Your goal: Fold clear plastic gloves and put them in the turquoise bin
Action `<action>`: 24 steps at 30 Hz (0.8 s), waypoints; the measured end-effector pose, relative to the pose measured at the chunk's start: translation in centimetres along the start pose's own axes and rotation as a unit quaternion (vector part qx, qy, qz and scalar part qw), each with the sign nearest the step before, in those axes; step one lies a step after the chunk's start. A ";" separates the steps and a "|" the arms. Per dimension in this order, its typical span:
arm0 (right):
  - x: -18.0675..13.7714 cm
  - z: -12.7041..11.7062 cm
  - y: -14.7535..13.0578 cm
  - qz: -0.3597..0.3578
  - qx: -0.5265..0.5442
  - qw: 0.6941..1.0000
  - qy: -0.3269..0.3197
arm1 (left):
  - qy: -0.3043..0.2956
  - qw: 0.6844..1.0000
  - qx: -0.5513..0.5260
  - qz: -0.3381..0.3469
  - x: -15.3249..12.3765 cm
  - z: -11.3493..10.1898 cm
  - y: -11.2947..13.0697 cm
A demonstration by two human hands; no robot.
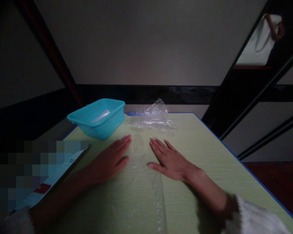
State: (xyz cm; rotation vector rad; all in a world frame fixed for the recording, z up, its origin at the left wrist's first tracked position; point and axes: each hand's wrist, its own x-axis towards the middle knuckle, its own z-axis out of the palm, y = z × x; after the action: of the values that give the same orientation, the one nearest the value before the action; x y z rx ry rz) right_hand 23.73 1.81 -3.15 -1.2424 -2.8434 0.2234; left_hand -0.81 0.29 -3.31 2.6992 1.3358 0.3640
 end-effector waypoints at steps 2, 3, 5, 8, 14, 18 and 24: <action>0.0 0.1 0.0 0.001 0.000 1.000 -0.002 | 0.002 0.998 -0.020 0.062 -0.2 -0.4 1.2; 0.0 0.1 0.0 -0.001 0.000 1.000 -0.003 | -0.014 0.994 -0.032 0.100 -0.3 -0.7 2.0; 0.1 0.2 0.1 -0.004 0.003 1.000 0.000 | -0.059 0.977 -0.056 0.199 -0.5 -1.0 3.8; 0.1 0.2 0.1 -0.008 0.006 1.000 0.005 | -0.112 0.946 -0.095 0.287 -0.9 -0.9 6.0; 0.1 -0.1 -0.1 -0.005 0.005 1.000 -0.003 | -0.154 0.932 -0.135 0.301 -1.4 0.0 6.8; 0.1 0.0 0.0 -0.007 0.010 1.000 -0.001 | -0.147 0.929 -0.136 0.310 -1.6 -0.2 7.0; 0.1 0.0 -0.1 -0.003 0.010 1.000 -0.011 | -0.162 0.923 -0.114 0.329 -1.8 -0.7 7.8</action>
State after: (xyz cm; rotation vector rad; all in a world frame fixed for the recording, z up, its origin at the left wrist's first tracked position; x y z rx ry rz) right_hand 23.58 1.84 -3.16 -1.2367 -2.8555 0.2650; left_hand 3.91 -5.91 -1.35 2.7602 0.2564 0.0972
